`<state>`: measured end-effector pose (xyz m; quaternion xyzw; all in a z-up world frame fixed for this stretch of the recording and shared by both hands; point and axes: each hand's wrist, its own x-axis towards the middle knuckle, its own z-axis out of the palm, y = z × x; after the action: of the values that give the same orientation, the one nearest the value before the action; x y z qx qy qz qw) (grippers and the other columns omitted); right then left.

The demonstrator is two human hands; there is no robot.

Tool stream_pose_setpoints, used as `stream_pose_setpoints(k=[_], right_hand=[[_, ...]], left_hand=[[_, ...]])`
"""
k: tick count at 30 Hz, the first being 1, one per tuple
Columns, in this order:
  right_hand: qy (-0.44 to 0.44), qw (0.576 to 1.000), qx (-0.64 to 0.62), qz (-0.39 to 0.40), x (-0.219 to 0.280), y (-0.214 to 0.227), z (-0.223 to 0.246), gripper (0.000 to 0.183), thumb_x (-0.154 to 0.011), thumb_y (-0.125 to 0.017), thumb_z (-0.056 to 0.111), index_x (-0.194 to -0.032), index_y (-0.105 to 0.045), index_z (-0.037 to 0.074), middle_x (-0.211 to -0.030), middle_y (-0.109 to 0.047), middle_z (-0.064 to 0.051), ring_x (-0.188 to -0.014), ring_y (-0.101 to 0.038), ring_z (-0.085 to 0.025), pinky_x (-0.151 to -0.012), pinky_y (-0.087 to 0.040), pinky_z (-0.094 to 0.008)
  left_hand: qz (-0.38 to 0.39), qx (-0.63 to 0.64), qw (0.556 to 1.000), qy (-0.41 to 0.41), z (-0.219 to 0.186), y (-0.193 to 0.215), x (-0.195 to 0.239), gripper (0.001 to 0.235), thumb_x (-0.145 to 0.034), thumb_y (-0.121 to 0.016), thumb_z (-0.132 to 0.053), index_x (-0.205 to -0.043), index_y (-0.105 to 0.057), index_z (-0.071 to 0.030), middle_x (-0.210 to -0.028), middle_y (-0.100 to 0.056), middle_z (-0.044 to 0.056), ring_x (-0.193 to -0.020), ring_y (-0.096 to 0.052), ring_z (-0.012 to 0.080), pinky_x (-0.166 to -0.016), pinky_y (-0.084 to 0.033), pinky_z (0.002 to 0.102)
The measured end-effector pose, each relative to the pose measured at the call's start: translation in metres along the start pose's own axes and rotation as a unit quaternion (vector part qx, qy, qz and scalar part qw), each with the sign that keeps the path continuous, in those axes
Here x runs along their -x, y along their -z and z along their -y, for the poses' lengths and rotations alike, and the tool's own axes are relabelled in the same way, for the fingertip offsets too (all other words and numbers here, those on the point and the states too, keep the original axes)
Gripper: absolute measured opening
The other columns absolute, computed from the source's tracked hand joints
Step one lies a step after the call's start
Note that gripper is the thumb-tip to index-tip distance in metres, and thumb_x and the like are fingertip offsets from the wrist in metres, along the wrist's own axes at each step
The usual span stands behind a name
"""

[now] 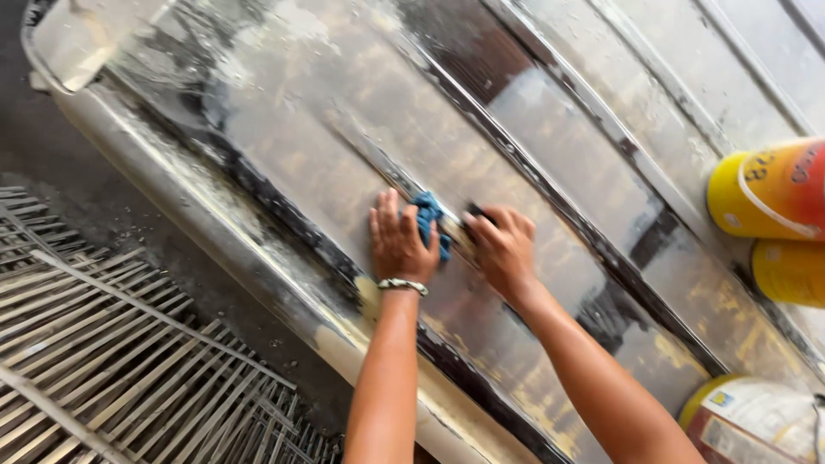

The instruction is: The recorder is sanding the surface of a car part using a sanding block and water.

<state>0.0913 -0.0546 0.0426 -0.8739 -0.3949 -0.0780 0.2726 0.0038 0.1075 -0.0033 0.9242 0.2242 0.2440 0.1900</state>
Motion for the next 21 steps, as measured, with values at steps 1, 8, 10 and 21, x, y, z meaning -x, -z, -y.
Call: stream_pose_setpoints(k=[1, 8, 10, 21], right_hand=[[0.004, 1.000, -0.001, -0.001, 0.000, -0.005, 0.000, 0.020, -0.091, -0.069, 0.018, -0.110, -0.074, 0.015, -0.114, -0.066, -0.009, -0.111, -0.060, -0.031, -0.093, -0.039, -0.047], [0.030, 0.999, -0.030, -0.011, -0.116, -0.077, 0.023, 0.013, -0.094, -0.069, 0.017, -0.107, -0.071, 0.017, -0.117, -0.065, -0.006, -0.116, -0.059, -0.032, -0.101, -0.040, -0.044], [0.043, 0.998, -0.047, 0.002, -0.125, -0.079, 0.026, 0.013, -0.096, -0.068, 0.017, -0.108, -0.070, 0.018, -0.119, -0.065, -0.004, -0.118, -0.059, -0.031, -0.101, -0.039, -0.043], [0.064, 0.997, -0.008, 0.046, -0.087, -0.054, 0.011, 0.028, -0.093, -0.062, 0.015, -0.119, -0.071, 0.018, -0.131, -0.066, -0.004, -0.125, -0.056, -0.029, -0.108, -0.035, -0.048]], left_hand=[[-0.004, -0.001, 1.000, 0.001, 0.001, 0.001, -0.003, 0.047, -0.099, -0.063, -0.037, -0.136, -0.047, -0.012, -0.159, -0.040, 0.023, -0.153, -0.034, 0.0409, -0.128, -0.024, 0.055], [0.038, 0.016, 0.999, 0.012, -0.003, 0.000, -0.002, 0.065, -0.098, -0.059, -0.039, -0.151, -0.042, -0.006, -0.161, -0.037, 0.023, -0.152, -0.033, 0.0396, -0.126, -0.022, 0.055], [0.040, 0.016, 0.999, 0.023, -0.002, -0.001, 0.002, 0.067, -0.099, -0.058, -0.039, -0.153, -0.040, -0.004, -0.162, -0.036, 0.023, -0.153, -0.033, 0.0396, -0.127, -0.022, 0.055], [0.040, 0.016, 0.999, 0.005, -0.002, 0.002, 0.002, 0.062, -0.095, -0.063, -0.036, -0.144, -0.045, -0.004, -0.159, -0.039, 0.025, -0.151, -0.034, 0.0415, -0.126, -0.023, 0.055]])
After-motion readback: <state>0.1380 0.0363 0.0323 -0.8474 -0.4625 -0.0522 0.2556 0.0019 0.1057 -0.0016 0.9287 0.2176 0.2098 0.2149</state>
